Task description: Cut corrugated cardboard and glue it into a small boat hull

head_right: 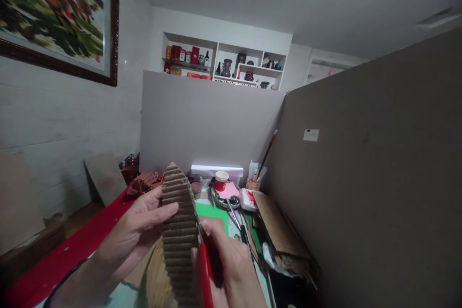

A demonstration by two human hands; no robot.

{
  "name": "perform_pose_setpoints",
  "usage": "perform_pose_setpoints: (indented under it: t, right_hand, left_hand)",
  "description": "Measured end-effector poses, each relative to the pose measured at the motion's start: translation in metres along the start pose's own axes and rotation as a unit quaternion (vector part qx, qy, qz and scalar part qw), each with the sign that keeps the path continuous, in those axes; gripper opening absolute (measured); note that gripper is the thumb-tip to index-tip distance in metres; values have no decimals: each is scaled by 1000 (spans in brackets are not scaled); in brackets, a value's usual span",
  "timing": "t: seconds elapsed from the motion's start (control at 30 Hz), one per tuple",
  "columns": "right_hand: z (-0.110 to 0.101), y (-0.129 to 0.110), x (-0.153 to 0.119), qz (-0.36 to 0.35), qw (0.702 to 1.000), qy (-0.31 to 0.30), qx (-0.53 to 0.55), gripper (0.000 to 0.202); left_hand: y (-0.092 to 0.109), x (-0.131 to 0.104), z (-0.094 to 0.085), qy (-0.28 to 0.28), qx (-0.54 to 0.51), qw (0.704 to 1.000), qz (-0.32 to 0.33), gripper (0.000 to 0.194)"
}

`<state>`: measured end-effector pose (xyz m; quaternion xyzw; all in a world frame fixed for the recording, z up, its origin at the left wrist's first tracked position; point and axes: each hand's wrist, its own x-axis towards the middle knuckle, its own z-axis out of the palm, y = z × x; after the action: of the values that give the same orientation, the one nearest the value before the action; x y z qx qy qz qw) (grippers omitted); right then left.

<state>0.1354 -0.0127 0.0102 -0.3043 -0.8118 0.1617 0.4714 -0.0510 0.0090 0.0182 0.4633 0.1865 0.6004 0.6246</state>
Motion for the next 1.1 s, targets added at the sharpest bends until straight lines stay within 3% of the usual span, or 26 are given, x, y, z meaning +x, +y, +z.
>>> perform_pose_setpoints:
  t: [0.1, 0.27, 0.47, 0.57, 0.7, 0.87, 1.1]
  right_hand:
    - [-1, 1, 2, -16, 1000, 0, -6, 37]
    - [5, 12, 4, -4, 999, -54, 9, 26]
    - [7, 10, 7, 9, 999, -26, 23, 27]
    - [4, 9, 8, 21, 999, -45, 13, 32]
    - [6, 15, 4, 24, 997, -67, -20, 19]
    - [8, 17, 0, -22, 999, -11, -24, 23]
    - [3, 10, 8, -18, 999, -23, 30, 23]
  left_hand:
    - [2, -1, -1, 3, 4, 1000, 3, 29]
    - [1, 3, 0, 60, -12, 998, 30, 25]
    - [-10, 3, 5, 29, -56, 998, 20, 25]
    - [-13, -1, 9, 27, -65, 997, 15, 23]
    - [-13, -3, 12, 28, -62, 998, 10, 20]
    - [-15, -4, 11, 36, -70, 997, 10, 17]
    - [-19, -5, 13, 33, 1, 999, 17, 22]
